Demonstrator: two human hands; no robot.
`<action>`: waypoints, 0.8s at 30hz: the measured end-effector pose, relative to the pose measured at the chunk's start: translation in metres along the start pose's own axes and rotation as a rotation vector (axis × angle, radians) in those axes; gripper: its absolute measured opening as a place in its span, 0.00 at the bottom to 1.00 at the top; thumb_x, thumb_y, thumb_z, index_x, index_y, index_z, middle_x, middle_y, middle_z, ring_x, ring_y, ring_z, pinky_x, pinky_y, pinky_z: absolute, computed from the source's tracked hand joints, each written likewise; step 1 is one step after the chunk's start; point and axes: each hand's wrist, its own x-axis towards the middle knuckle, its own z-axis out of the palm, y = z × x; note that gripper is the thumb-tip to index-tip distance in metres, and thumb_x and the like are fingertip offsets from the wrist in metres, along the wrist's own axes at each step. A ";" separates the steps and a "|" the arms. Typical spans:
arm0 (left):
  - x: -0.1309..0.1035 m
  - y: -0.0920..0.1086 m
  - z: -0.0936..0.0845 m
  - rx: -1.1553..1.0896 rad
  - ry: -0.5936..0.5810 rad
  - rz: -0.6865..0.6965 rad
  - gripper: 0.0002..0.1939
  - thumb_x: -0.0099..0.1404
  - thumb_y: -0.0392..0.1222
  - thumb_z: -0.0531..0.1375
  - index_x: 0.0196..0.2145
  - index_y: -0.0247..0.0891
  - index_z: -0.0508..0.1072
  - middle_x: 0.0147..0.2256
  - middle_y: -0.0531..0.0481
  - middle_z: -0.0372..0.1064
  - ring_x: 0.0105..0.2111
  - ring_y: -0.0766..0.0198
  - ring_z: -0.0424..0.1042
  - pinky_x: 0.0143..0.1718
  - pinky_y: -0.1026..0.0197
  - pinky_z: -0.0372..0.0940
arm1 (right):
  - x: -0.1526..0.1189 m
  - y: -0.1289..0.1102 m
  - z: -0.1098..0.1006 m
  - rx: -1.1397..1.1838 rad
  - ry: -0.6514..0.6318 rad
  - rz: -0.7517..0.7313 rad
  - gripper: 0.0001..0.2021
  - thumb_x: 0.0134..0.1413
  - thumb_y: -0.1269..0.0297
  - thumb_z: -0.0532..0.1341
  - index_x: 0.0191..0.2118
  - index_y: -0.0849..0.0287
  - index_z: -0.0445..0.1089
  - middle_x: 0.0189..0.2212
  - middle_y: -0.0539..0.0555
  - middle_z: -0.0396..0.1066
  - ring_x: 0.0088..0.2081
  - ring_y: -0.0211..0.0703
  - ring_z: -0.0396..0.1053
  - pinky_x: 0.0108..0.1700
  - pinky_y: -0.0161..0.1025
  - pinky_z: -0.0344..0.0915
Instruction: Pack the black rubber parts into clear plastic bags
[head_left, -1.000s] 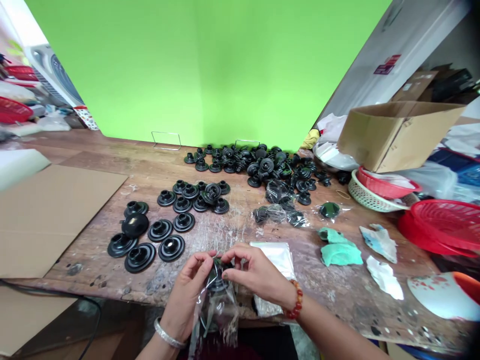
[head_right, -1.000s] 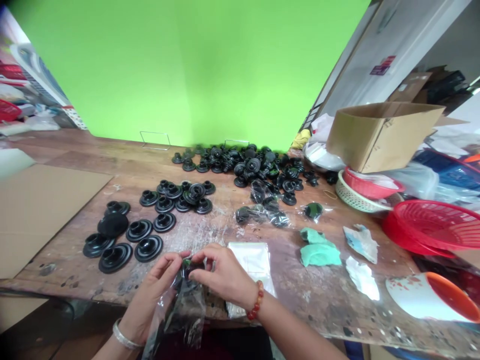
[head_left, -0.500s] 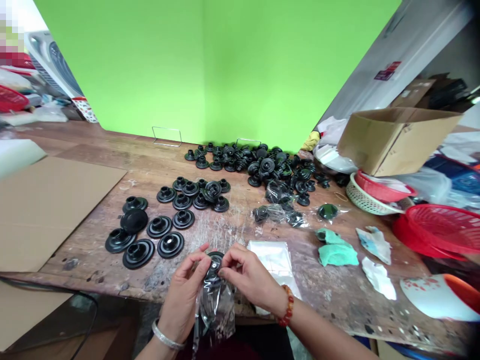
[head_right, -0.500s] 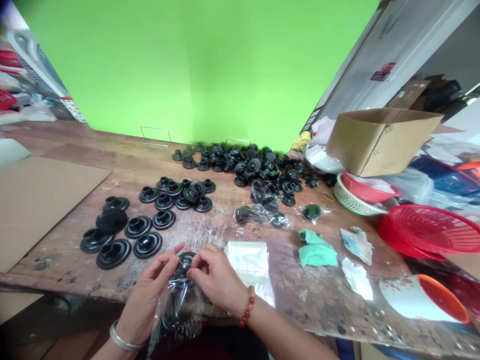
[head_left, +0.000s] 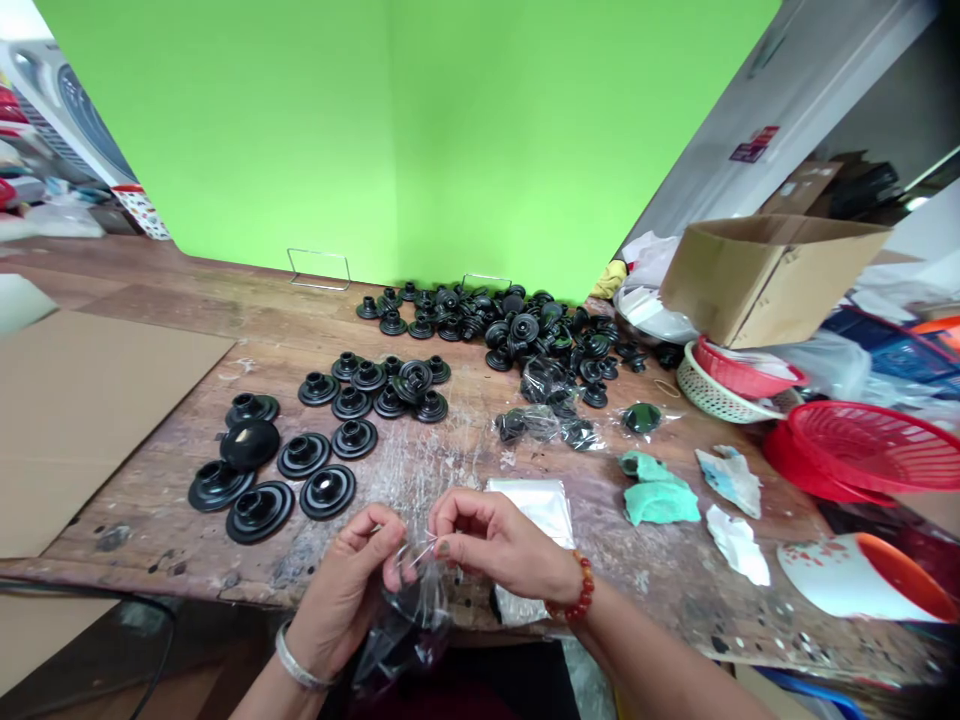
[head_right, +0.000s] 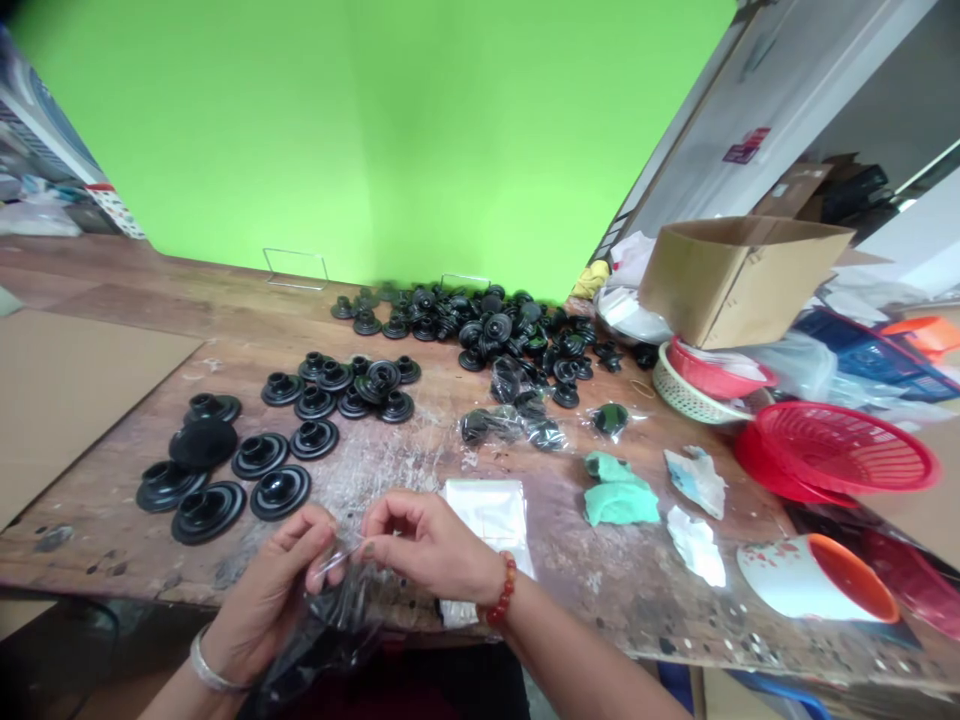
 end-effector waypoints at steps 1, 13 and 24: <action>0.000 0.002 -0.003 0.038 -0.046 0.026 0.15 0.50 0.49 0.71 0.20 0.39 0.72 0.12 0.57 0.63 0.17 0.69 0.62 0.22 0.67 0.61 | -0.001 -0.003 -0.001 0.057 -0.049 -0.009 0.14 0.53 0.57 0.65 0.29 0.61 0.63 0.33 0.51 0.66 0.26 0.30 0.60 0.26 0.29 0.55; 0.008 0.009 -0.002 0.351 0.262 0.527 0.15 0.58 0.45 0.66 0.44 0.48 0.72 0.49 0.52 0.68 0.53 0.60 0.64 0.55 0.60 0.59 | 0.047 -0.027 -0.020 -0.462 0.186 -0.088 0.07 0.56 0.68 0.60 0.27 0.61 0.67 0.22 0.49 0.67 0.24 0.35 0.68 0.27 0.32 0.65; 0.006 -0.030 -0.005 0.421 0.224 0.286 0.18 0.53 0.49 0.68 0.40 0.42 0.73 0.39 0.50 0.73 0.44 0.60 0.70 0.45 0.63 0.65 | 0.046 -0.028 -0.139 -0.587 0.829 -0.038 0.05 0.49 0.69 0.62 0.25 0.60 0.67 0.21 0.50 0.68 0.23 0.39 0.65 0.30 0.39 0.65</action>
